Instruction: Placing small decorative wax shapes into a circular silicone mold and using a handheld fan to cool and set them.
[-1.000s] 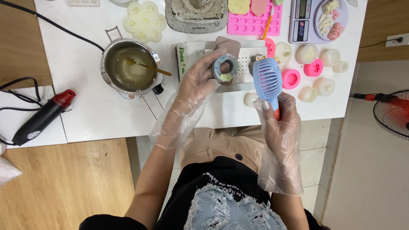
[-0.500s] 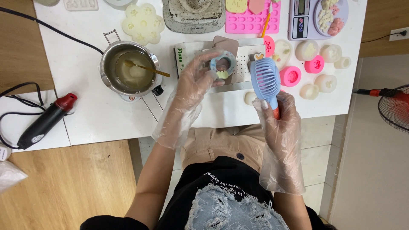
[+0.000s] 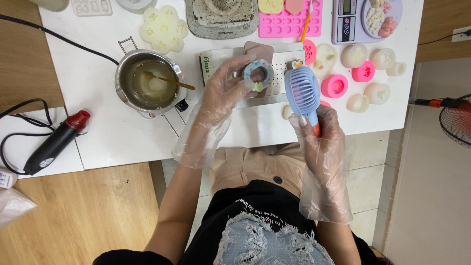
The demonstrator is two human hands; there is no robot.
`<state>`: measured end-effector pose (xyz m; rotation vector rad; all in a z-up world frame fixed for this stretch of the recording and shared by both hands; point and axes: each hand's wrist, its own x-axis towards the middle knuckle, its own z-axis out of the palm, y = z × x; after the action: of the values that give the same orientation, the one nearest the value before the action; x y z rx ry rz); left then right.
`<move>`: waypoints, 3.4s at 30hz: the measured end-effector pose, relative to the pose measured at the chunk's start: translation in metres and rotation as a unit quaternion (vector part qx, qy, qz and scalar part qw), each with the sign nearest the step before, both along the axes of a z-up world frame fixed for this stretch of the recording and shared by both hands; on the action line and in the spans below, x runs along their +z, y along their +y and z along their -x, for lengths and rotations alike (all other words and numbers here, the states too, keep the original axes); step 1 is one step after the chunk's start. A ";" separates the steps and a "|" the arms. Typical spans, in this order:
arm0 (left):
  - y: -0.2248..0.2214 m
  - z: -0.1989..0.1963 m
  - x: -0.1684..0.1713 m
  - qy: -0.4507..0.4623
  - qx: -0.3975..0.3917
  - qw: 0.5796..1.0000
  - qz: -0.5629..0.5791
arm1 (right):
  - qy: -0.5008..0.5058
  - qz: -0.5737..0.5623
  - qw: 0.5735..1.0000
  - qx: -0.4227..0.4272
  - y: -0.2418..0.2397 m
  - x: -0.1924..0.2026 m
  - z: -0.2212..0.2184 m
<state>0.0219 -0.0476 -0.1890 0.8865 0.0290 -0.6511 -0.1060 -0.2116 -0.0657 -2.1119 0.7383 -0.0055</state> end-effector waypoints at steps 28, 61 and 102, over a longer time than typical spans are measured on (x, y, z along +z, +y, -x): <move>-0.004 0.003 -0.018 -0.057 -0.041 0.997 -0.019 | -0.023 -0.019 1.000 0.002 -0.004 -0.006 0.003; -0.050 0.021 -0.028 -0.080 0.215 0.965 -0.129 | -0.021 0.193 0.945 0.263 -0.038 -0.047 -0.006; -0.072 0.017 0.097 0.065 0.293 0.921 0.250 | -0.144 -0.330 0.915 0.180 -0.108 0.011 -0.050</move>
<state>0.0044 -0.1198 -0.0916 0.3035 0.2299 -0.1332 -0.0557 -0.3197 -0.0545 -1.5156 0.1244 0.1153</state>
